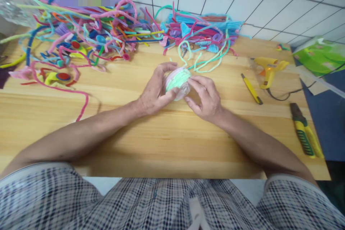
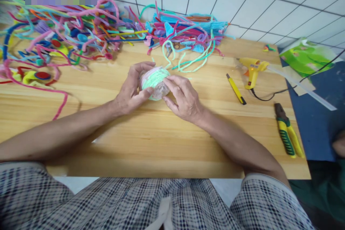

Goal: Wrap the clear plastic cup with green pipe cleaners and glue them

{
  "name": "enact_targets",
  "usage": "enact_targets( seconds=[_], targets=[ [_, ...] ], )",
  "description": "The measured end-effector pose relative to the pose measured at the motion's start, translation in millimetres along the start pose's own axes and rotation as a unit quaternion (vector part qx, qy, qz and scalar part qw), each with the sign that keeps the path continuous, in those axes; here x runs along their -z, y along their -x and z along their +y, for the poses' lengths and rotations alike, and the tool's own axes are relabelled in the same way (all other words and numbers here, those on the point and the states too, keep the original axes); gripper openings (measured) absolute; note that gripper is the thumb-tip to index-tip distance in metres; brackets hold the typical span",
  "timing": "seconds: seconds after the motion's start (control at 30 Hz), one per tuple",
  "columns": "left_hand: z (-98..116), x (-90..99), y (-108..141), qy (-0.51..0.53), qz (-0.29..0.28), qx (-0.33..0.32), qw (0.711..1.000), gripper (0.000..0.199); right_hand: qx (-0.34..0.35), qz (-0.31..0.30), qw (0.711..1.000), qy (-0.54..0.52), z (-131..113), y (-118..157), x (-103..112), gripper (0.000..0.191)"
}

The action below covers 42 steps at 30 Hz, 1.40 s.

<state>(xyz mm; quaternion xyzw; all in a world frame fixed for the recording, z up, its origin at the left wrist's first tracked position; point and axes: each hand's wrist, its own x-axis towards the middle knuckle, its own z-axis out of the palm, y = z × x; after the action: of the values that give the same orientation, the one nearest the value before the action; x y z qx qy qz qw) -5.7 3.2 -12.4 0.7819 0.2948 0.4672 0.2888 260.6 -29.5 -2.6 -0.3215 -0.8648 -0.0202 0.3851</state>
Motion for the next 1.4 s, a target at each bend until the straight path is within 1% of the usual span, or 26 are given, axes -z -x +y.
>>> enact_targets(
  seconds=[0.1, 0.27, 0.43, 0.53, 0.6, 0.67, 0.73, 0.83, 0.93, 1.1, 1.2, 1.3, 1.4],
  targets=[
    [-2.2, -1.1, 0.3, -0.008, 0.002, -0.020, 1.000, 0.077, 0.018, 0.022, 1.000, -0.007, -0.7, -1.5, -0.5, 0.072],
    [-4.1, -0.8, -0.4, -0.018, -0.013, -0.036, 0.999, 0.069, 0.020, 0.034, 0.999, -0.008, -2.7, -4.1, -1.9, 0.073],
    [-4.4, 0.4, 0.2, -0.018, -0.020, -0.041, 0.999, 0.066, 0.025, 0.032, 0.999, -0.002, -2.5, -3.6, -1.7, 0.074],
    [-3.7, 0.2, 1.5, -0.015, -0.015, -0.033, 0.999, 0.066, 0.020, 0.024, 0.999, -0.006, -0.1, -3.7, -0.8, 0.073],
    [-3.3, -0.3, 1.6, -0.023, -0.007, -0.034, 0.999, 0.069, 0.029, 0.032, 0.999, -0.003, 2.0, -4.6, -0.1, 0.074],
    [-3.4, -1.3, 0.9, -0.043, 0.003, -0.043, 0.998, 0.074, 0.038, 0.039, 0.999, -0.001, 4.1, -5.6, 0.3, 0.075],
    [-3.9, -2.7, -0.5, -0.062, 0.011, -0.055, 0.996, 0.076, 0.035, 0.033, 0.999, -0.006, 5.5, -6.2, 0.4, 0.076],
    [-4.1, -4.7, -2.2, -0.058, 0.020, -0.066, 0.996, 0.072, 0.030, 0.027, 0.999, -0.009, 5.6, -5.5, -0.3, 0.074],
    [-2.5, -5.0, -2.4, -0.039, 0.026, -0.060, 0.997, 0.070, 0.035, 0.026, 0.999, -0.005, 3.9, -3.7, -1.6, 0.072],
    [0.3, -3.7, 0.0, -0.012, 0.008, -0.023, 1.000, 0.067, 0.040, 0.017, 0.999, -0.021, 1.1, -1.8, -3.2, 0.071],
    [0.7, -2.6, 1.3, -0.011, -0.002, -0.014, 1.000, 0.066, 0.034, 0.020, 0.999, -0.036, 0.9, -1.8, -2.5, 0.070],
    [1.8, -0.2, 0.2, -0.039, -0.002, -0.025, 0.999, 0.066, 0.023, 0.022, 0.999, -0.033, 1.4, -2.1, -1.2, 0.071],
    [4.1, 2.9, -3.4, -0.071, -0.008, -0.058, 0.996, 0.062, 0.022, 0.025, 0.999, -0.020, 2.3, -2.5, -0.2, 0.071]
  ],
)
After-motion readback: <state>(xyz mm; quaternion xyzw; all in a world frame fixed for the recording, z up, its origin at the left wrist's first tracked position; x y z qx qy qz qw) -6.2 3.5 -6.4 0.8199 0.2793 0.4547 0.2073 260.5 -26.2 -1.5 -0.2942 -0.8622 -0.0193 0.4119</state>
